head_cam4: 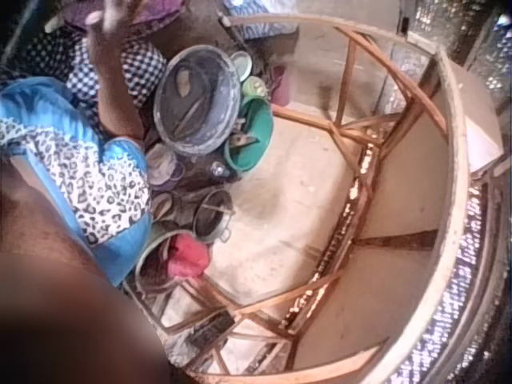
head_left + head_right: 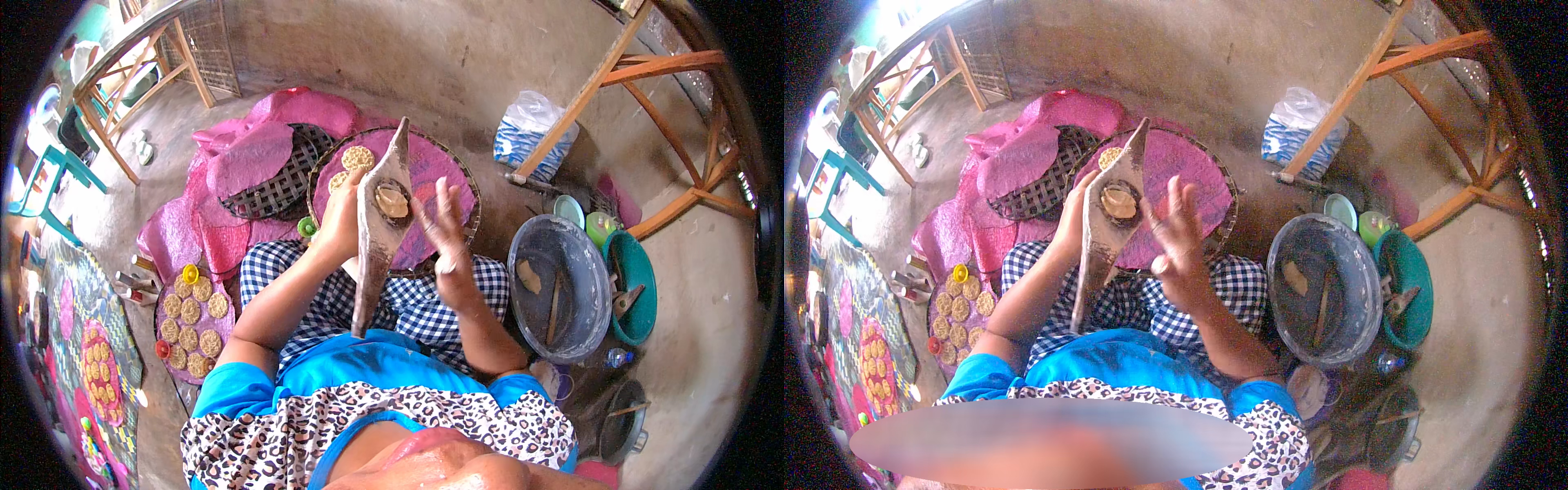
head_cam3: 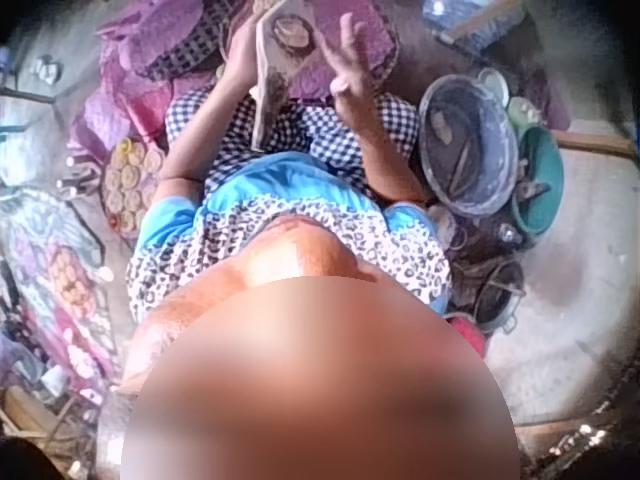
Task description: The person sits on the floor and uses a manual noodle press to extrude dough into noodles. They repeatedly take dough from a metal bowl, load it into the press, and push the plunger to form noodles into small cups on a tray.
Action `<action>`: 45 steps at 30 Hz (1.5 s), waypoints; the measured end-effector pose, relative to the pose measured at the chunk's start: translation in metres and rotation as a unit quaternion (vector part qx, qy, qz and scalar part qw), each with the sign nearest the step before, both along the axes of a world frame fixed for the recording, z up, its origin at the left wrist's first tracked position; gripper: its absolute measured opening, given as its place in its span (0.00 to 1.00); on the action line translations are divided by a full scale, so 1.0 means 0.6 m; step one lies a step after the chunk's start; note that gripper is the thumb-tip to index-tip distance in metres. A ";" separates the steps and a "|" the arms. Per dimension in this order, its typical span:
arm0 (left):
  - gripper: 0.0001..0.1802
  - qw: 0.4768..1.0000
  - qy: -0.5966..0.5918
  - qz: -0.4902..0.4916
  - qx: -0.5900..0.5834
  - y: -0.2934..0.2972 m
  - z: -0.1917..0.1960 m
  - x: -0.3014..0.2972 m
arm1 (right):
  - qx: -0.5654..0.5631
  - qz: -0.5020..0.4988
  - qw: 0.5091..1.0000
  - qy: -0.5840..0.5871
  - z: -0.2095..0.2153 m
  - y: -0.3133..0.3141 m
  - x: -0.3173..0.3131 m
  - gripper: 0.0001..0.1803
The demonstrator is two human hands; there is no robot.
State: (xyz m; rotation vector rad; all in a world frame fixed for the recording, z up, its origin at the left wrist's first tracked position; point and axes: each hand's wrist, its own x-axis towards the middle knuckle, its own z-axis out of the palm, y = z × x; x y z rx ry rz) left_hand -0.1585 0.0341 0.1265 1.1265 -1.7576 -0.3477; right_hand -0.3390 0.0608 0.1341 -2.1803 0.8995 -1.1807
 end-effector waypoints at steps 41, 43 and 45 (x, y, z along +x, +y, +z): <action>0.14 0.931 -0.313 -0.043 -0.186 0.003 0.022 0.087 | 0.033 -0.098 0.932 -0.347 0.024 -0.002 0.076 0.36; 0.12 0.923 -0.335 -0.052 -0.182 0.009 0.014 0.092 | -0.013 -0.036 0.947 -0.319 0.019 0.015 0.095 0.37; 0.12 0.931 -0.317 -0.067 -0.170 0.012 0.005 0.098 | -0.009 -0.043 0.950 -0.309 0.014 0.021 0.108 0.37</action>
